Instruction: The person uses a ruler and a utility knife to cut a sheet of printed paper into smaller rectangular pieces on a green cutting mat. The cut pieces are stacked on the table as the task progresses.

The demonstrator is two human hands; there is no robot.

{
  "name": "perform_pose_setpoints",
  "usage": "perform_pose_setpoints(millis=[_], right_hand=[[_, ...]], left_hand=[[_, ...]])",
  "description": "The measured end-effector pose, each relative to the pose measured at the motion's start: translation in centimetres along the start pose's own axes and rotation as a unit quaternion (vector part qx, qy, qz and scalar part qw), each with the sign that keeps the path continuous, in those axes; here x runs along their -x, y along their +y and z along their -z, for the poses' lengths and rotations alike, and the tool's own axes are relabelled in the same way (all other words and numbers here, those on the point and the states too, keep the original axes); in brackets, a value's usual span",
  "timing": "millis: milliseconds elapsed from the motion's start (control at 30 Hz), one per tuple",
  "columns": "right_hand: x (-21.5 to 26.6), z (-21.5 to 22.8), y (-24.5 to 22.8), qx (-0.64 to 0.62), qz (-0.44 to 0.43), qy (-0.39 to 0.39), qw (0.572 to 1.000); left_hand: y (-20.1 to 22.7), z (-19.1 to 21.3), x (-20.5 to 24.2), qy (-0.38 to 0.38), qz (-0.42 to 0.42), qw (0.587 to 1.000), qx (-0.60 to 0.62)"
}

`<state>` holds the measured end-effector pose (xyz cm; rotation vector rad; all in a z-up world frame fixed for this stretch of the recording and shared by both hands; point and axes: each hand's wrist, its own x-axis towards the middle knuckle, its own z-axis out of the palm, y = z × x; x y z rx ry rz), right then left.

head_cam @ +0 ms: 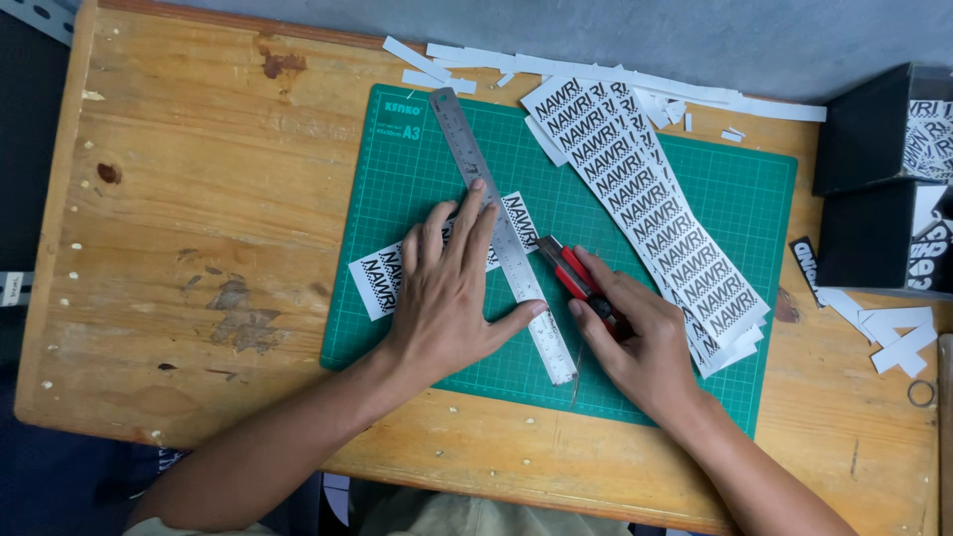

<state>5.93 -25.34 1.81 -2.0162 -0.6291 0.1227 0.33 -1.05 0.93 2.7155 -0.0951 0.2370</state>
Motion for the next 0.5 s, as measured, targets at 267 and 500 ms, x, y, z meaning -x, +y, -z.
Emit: perform_pose_setpoints(millis=[267, 500], right_hand=[[0.0, 0.0, 0.0, 0.006, -0.003, -0.002, 1.0], [0.1, 0.0, 0.3, 0.0, -0.013, -0.007, 1.0]], left_hand=[[0.0, 0.4, -0.1, 0.019, -0.026, 0.999, -0.037], [-1.0, -0.5, -0.4, 0.077, -0.08, 0.992, -0.06]])
